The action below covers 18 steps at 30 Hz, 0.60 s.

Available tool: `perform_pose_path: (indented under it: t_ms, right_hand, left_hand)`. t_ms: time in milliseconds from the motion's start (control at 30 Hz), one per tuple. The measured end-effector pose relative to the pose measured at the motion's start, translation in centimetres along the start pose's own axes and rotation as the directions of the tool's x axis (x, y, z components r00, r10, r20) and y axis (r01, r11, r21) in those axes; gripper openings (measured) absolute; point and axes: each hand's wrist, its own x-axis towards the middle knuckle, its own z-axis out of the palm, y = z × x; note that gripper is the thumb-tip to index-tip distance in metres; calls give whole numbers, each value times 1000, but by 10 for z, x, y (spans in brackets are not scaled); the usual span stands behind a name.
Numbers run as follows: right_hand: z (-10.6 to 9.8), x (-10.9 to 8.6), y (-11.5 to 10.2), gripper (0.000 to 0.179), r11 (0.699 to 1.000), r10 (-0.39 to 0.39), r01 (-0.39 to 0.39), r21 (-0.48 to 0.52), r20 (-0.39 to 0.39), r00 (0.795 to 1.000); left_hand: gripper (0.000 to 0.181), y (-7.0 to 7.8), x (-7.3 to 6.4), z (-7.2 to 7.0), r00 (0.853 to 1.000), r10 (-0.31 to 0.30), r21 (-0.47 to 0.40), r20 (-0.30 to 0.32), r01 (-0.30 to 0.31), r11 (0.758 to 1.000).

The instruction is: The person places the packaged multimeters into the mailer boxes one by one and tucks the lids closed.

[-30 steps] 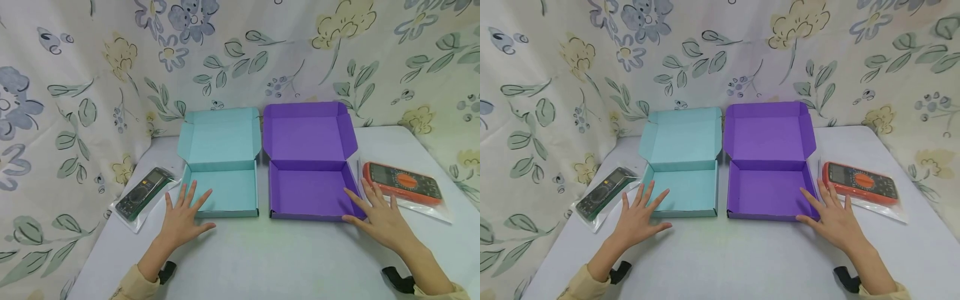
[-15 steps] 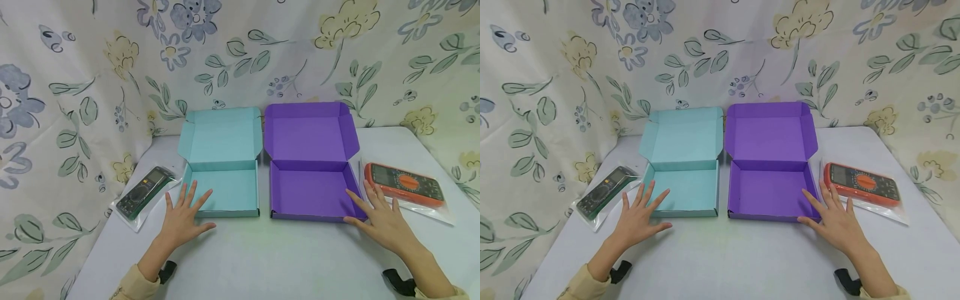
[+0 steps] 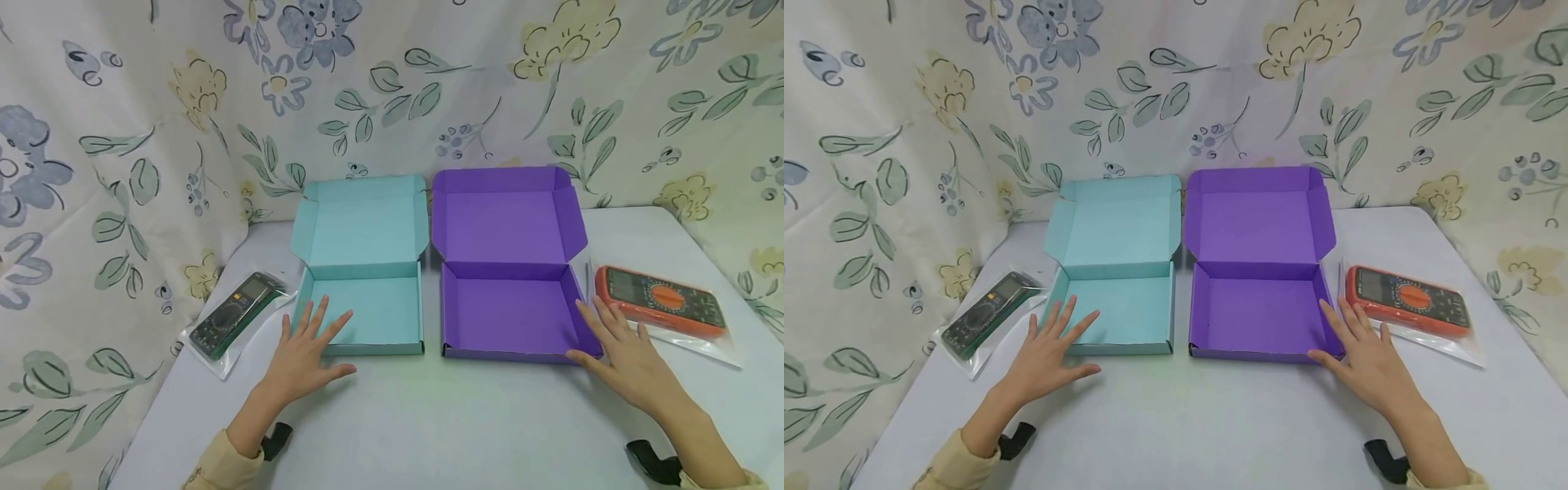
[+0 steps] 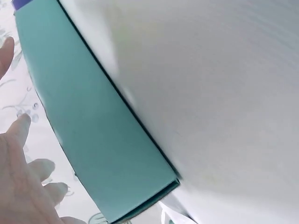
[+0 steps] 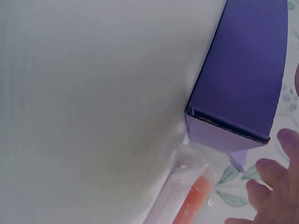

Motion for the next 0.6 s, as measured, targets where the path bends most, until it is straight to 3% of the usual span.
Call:
perform_pose_path:
  t_ms: [133, 333, 400, 500, 600]
  right_hand:
    - [-2, -2, 1, 85, 1000, 9, -9, 18, 0, 1000]
    - [-10, -3, 2, 86, 992, 117, -119, 51, 45, 992]
    - [-13, -3, 3, 85, 987, 151, -154, 53, 59, 987]
    - [-18, -3, 8, 84, 982, 183, -186, 34, 73, 980]
    - [-20, -4, 12, 82, 978, 205, -206, 15, 78, 976]
  left_hand:
    - [89, 2, 3, -1, 999, 21, -47, 25, -20, 999]
    - [84, 7, 8, -2, 996, 86, -130, 17, -83, 988]
    - [82, 9, 11, -3, 996, 86, -185, 28, -79, 980]
    - [80, 12, 15, -6, 997, 60, -280, 49, -44, 959]
    - [76, 17, 18, -9, 997, 33, -410, 73, 0, 912]
